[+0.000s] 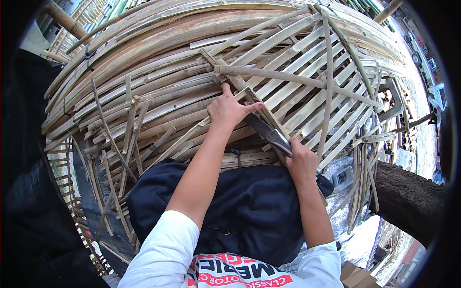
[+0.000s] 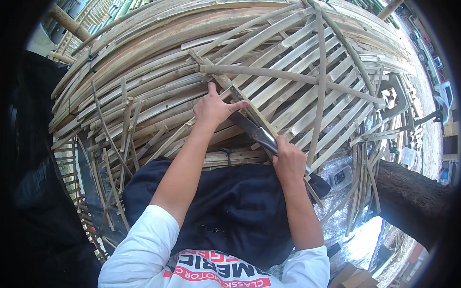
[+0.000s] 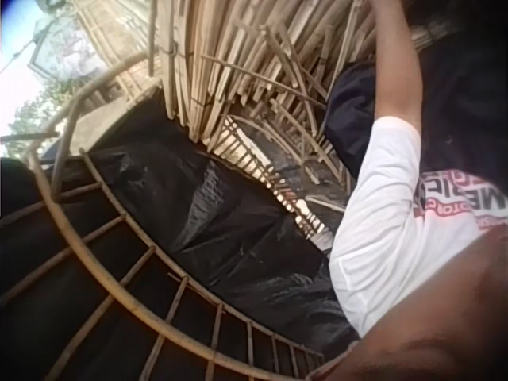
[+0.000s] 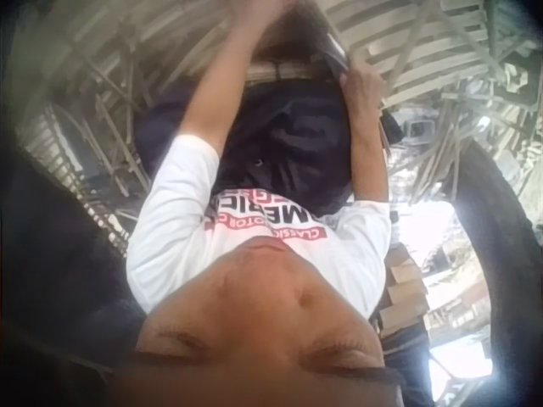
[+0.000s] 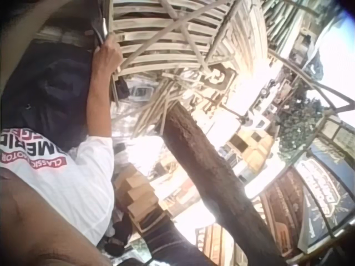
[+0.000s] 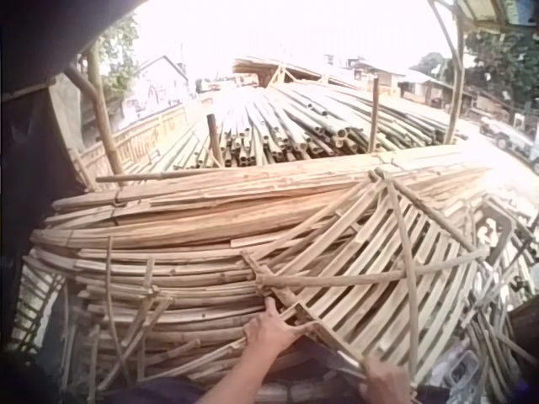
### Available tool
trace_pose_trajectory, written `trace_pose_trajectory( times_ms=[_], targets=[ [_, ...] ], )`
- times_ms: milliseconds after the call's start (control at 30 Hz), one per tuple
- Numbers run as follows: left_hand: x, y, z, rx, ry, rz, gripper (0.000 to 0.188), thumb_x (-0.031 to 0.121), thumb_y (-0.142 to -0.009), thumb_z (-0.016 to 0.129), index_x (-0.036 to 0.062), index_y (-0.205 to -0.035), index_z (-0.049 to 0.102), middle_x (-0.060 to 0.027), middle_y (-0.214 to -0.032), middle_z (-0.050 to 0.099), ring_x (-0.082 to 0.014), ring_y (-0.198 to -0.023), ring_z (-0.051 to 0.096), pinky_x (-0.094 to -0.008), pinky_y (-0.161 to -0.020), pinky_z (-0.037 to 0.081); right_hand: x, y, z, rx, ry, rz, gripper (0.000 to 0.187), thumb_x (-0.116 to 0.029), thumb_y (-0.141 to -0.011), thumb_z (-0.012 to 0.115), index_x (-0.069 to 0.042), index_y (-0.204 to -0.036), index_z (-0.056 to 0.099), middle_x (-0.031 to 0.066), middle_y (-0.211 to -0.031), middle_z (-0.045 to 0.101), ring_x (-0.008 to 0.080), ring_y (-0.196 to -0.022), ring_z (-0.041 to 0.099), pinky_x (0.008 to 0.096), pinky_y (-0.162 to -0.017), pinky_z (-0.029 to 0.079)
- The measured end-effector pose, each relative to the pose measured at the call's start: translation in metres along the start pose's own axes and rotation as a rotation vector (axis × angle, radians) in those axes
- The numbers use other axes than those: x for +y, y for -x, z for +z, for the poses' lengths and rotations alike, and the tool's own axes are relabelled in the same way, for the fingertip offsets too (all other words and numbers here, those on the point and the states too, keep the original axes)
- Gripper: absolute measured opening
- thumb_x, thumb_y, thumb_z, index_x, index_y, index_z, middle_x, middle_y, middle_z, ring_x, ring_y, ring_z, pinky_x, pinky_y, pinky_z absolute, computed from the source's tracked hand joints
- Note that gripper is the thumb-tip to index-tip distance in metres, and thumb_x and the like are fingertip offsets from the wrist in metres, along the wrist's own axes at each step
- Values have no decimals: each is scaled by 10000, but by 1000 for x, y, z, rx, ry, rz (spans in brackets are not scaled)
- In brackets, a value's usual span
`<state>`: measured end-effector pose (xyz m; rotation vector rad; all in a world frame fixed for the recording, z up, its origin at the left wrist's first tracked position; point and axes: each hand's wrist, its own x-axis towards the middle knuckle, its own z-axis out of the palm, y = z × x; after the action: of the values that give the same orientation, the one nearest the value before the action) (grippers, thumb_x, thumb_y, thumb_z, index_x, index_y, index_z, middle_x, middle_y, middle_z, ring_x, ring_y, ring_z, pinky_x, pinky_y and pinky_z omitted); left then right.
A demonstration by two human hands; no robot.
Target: The person assembles a lattice structure from bamboo slats with a cleaver and small pins, tapping the pins through the joints to secure the criss-crossed pieces.
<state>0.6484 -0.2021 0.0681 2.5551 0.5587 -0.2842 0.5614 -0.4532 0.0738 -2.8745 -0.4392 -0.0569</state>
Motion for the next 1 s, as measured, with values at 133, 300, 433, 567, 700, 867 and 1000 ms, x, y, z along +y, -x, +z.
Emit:
trace_pose_trajectory(
  times_ms=[133, 300, 433, 567, 700, 867, 1000],
  targets=[
    [-1, -1, 2, 18, -7, 4, 1595, 1048, -403, 583, -67, -1514, 327, -263, -1085, 722, -391, -1067, 711, -468, -915, 558, 0, 0, 4, -2, 0, 8, 330, -102, -751, 795, -80, -1017, 602, 121, -851, 694, 329, -800, 706, 440, -704, 544],
    [1, -3, 1, -5, -38, -13, 1561, 1060, -382, 554, -59, -1459, 395, -257, -1072, 728, -387, -1065, 713, -470, -906, 560, -1, 1, 4, -4, -6, 10, 347, -116, -747, 811, -74, -1020, 601, 126, -864, 700, 334, -786, 712, 438, -693, 548],
    [2, -3, 1, -4, -40, -23, 1553, 1056, -385, 561, -60, -1453, 405, -255, -1078, 728, -381, -1069, 714, -470, -904, 560, -2, 1, 4, -4, 12, 17, 345, -118, -747, 812, -76, -1018, 601, 121, -862, 705, 333, -784, 714, 438, -687, 548],
    [2, -4, 1, -8, -49, -20, 1570, 1058, -384, 561, -61, -1472, 391, -250, -1084, 729, -372, -1074, 714, -469, -907, 560, -2, 1, 4, 4, 22, 26, 337, -118, -750, 804, -86, -1019, 604, 111, -863, 707, 327, -786, 716, 437, -685, 547],
    [5, 0, 0, -46, -51, -27, 1591, 1060, -381, 561, -64, -1491, 370, -250, -1089, 728, -367, -1082, 712, -462, -914, 559, -1, 3, 4, 16, 3, 23, 328, -113, -753, 792, -91, -1021, 604, 108, -862, 706, 324, -786, 715, 440, -688, 546],
    [5, -1, 1, -51, -32, -29, 1591, 1057, -383, 569, -70, -1488, 371, -255, -1115, 722, -368, -1095, 708, -467, -916, 558, 0, 4, 6, 26, 6, 26, 302, -90, -755, 772, -93, -1008, 607, 106, -874, 696, 326, -790, 712, 444, -692, 545],
    [4, -2, 1, -59, -31, -25, 1591, 1050, -387, 583, -78, -1488, 367, -264, -1145, 712, -370, -1107, 704, -471, -924, 557, 0, 3, 2, 11, -9, 28, 311, -88, -744, 776, -94, -1013, 622, 103, -915, 677, 320, -843, 704, 446, -705, 547]
  ],
)
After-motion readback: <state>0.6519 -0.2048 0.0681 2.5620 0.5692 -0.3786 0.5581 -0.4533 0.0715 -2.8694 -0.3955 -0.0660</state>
